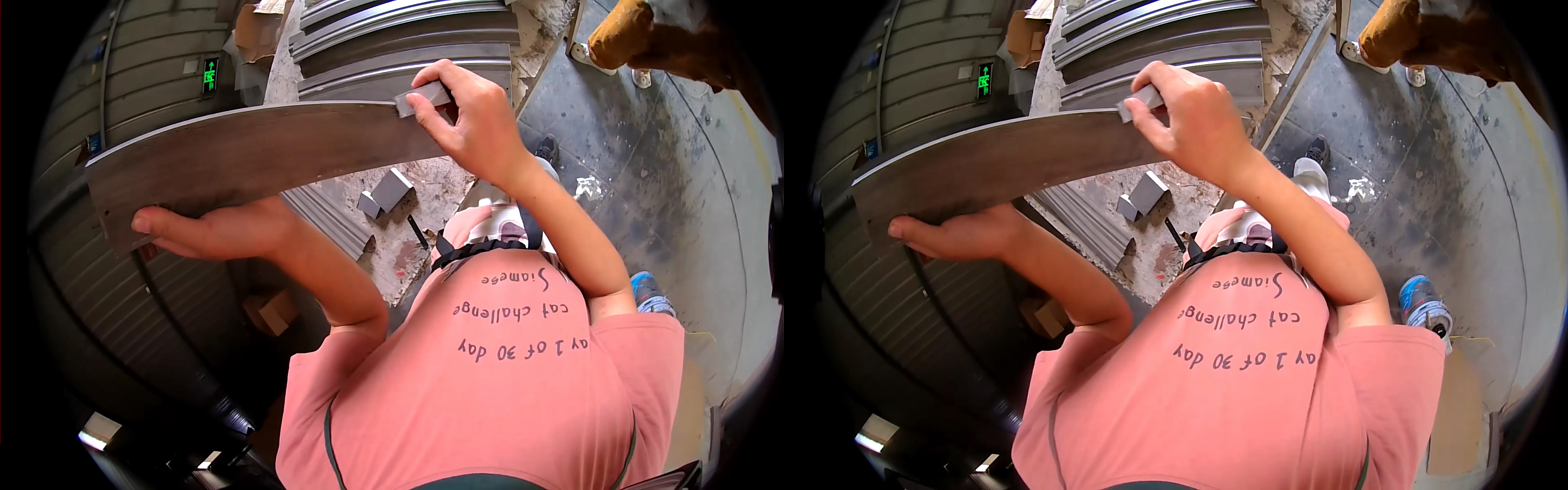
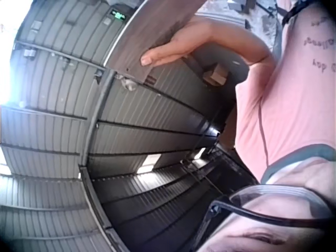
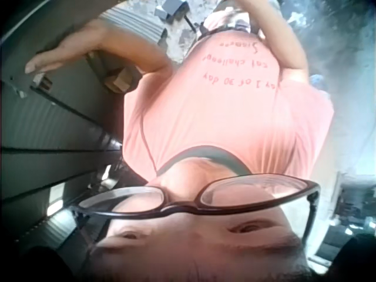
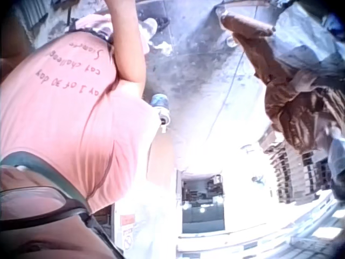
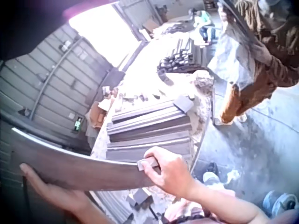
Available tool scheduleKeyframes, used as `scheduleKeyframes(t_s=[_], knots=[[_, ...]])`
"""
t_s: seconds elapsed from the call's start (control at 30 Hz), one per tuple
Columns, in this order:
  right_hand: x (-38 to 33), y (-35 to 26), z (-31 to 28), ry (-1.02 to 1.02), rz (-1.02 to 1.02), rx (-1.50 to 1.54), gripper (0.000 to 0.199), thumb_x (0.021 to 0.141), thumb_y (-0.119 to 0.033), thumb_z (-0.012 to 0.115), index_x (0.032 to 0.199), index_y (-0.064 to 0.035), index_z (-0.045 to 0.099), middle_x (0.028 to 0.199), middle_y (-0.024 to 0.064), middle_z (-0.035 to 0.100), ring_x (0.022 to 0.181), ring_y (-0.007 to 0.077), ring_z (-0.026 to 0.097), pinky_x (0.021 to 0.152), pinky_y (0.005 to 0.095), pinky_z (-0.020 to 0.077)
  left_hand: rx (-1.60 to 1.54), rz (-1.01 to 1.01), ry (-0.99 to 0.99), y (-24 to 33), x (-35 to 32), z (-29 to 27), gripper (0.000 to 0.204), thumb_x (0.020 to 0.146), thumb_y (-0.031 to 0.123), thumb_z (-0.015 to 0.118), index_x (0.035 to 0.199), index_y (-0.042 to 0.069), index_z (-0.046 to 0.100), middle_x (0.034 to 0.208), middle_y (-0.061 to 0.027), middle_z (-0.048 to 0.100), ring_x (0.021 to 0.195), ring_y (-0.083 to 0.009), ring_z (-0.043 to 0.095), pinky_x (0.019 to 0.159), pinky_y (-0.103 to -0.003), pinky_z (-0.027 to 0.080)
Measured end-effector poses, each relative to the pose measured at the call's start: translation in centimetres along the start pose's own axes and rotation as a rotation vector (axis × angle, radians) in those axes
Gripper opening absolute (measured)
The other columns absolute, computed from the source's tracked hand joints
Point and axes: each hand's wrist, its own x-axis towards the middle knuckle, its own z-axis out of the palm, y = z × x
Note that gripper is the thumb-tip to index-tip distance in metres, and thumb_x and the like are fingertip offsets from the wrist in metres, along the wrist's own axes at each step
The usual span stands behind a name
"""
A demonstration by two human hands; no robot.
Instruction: Sand the edge of a plastic or metal trim piece with a sanding block.
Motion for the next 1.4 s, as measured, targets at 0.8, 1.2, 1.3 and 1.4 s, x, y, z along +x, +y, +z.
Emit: scheduleKeyframes(t_s=[0.8, 1.2, 1.3, 1.4], knots=[[-3.0, 4.0, 2.3, -0.05, 0.049, -0.192, 0.022, 0.091, -0.029, 0.065, 0.099, -0.008, 0.061, 0.085, 0.0137, 0.068, 0.072, 0.0307, 0.069, 0.066, 0.0414, 0.0529, -0.008, -0.185, 0.006, -3.2, 1.4, -7.4, 0.069, 0.1, 0.06, 0.035, 0.145, 0.008, 0.045, 0.145, -0.0139, 0.047, 0.13, -0.0342, 0.051, 0.108, -0.052, 0.045], [-6.2, 6.6, 3.5, -0.05, 0.189, -0.295, 0.027, 0.093, -0.031, 0.062, 0.107, -0.0078, 0.058, 0.095, 0.0148, 0.07, 0.082, 0.0369, 0.068, 0.07, 0.0474, 0.0538, 0.065, -0.204, 0.043, -5.0, 1.0, -12.6, 0.075, 0.102, 0.062, 0.028, 0.151, 0.006, 0.036, 0.152, -0.0166, 0.038, 0.138, -0.0363, 0.041, 0.115, -0.051, 0.038], [-7.4, 7.3, 5.0, -0.014, 0.17, -0.222, 0.026, 0.094, -0.031, 0.062, 0.106, -0.0083, 0.058, 0.094, 0.0149, 0.069, 0.082, 0.0368, 0.068, 0.071, 0.0468, 0.0538, 0.042, -0.216, 0.034, -5.7, 1.0, -14.4, 0.075, 0.102, 0.061, 0.026, 0.15, 0.004, 0.036, 0.152, -0.018, 0.038, 0.137, -0.0373, 0.043, 0.114, -0.052, 0.039], [-8.7, 11.5, 4.0, 0.043, 0.232, -0.281, 0.028, 0.094, -0.034, 0.06, 0.107, -0.009, 0.057, 0.095, 0.0149, 0.069, 0.083, 0.0351, 0.07, 0.07, 0.045, 0.0537, 0.067, -0.201, 0.025, -6.3, 0.9, -16.1, 0.076, 0.102, 0.061, 0.025, 0.149, 0.002, 0.036, 0.15, -0.0199, 0.04, 0.134, -0.0384, 0.046, 0.112, -0.053, 0.042]])
